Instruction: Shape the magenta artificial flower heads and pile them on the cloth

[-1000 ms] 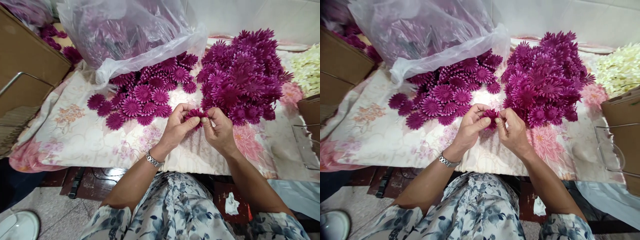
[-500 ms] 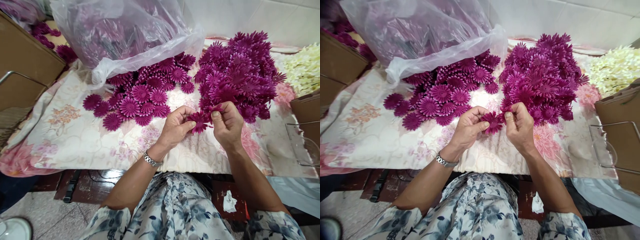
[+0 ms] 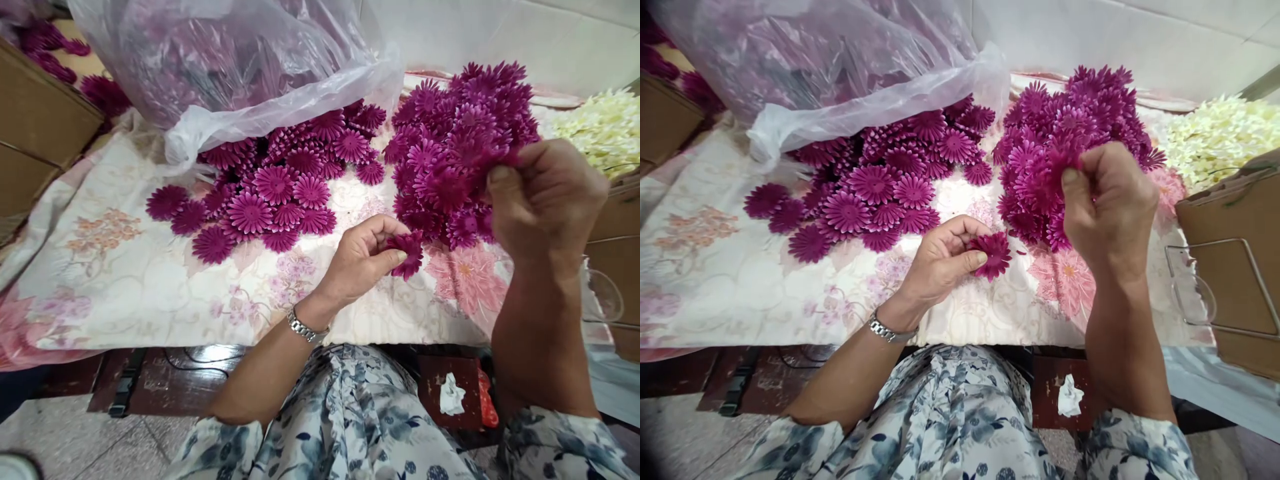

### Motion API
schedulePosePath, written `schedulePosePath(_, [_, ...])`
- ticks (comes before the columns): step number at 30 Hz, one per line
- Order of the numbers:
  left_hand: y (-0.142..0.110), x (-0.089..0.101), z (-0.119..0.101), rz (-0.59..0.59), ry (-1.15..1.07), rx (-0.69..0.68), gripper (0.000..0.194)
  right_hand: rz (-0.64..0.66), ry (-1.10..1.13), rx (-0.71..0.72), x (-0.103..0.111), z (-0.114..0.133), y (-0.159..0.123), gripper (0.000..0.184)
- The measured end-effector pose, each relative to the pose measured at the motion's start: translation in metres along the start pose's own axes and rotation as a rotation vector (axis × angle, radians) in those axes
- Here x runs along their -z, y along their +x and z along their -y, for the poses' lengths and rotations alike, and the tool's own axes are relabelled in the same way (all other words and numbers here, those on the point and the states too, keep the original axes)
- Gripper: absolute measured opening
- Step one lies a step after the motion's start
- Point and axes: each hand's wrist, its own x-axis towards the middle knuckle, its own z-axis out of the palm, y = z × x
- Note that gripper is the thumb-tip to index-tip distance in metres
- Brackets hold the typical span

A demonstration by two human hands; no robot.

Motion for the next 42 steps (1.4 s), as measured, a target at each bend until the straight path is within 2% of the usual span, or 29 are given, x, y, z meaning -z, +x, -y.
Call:
schedulePosePath(3, [0.001, 0.001, 0.002, -0.036, -0.056, 0.032, 0.023, 0.073, -0.238, -0.049, 0.002, -0.015, 0.023, 0.019])
schedulePosePath(6, [0.001, 0.005, 0.004, -0.07, -0.097, 0.044, 0.025, 0.133, -0.526, -0.064, -0.001, -0.023, 0.032, 0.035])
schedulePosePath(8, [0.001, 0.007, 0.004, -0.079, -0.107, 0.024, 0.024, 0.061, -0.536, -0.01, -0.002, -0.016, 0.025, 0.041])
schedulePosePath(11, [0.001, 0.007, 0.004, -0.097, -0.1, -0.026, 0.021, -0.007, -0.191, 0.205, -0.003, 0.01, 0.0, 0.022])
schedulePosePath(13, [0.001, 0.006, 0.004, -0.098, -0.097, -0.046, 0.019, 0.189, 0.15, 0.369, -0.008, 0.028, -0.02, 0.008])
schedulePosePath(14, [0.001, 0.006, 0.005, -0.094, -0.095, -0.05, 0.018, 0.297, 0.259, 0.415, -0.012, 0.035, -0.029, 0.006])
schedulePosePath(16, [0.0, 0.005, 0.005, -0.082, -0.086, -0.055, 0.016, 0.411, 0.362, 0.441, -0.021, 0.042, -0.042, 0.008])
schedulePosePath(19, [0.0, 0.006, 0.006, -0.065, -0.042, -0.067, 0.017, 0.437, 0.441, 0.351, -0.032, 0.038, -0.052, 0.013])
schedulePosePath(23, [-0.002, 0.008, 0.006, 0.018, 0.046, -0.068, 0.022, 0.564, 0.64, 0.107, -0.034, 0.029, -0.054, 0.014])
schedulePosePath(26, [-0.001, 0.008, 0.006, 0.046, 0.09, -0.078, 0.029, 0.568, 0.616, 0.047, -0.033, 0.027, -0.056, 0.011])
schedulePosePath(32, [0.003, 0.004, 0.007, -0.079, -0.015, -0.008, 0.021, 0.398, 0.462, 0.176, -0.04, 0.034, -0.064, 0.009])
schedulePosePath(34, [0.004, 0.004, 0.007, -0.114, -0.047, 0.005, 0.022, 0.382, 0.456, 0.121, -0.041, 0.036, -0.066, 0.009])
schedulePosePath(38, [0.006, 0.005, 0.005, -0.157, -0.106, 0.009, 0.024, 0.421, 0.54, -0.09, -0.041, 0.037, -0.069, 0.011])
schedulePosePath(42, [0.006, 0.006, 0.005, -0.16, -0.121, 0.021, 0.025, 0.441, 0.605, -0.169, -0.042, 0.035, -0.072, 0.013])
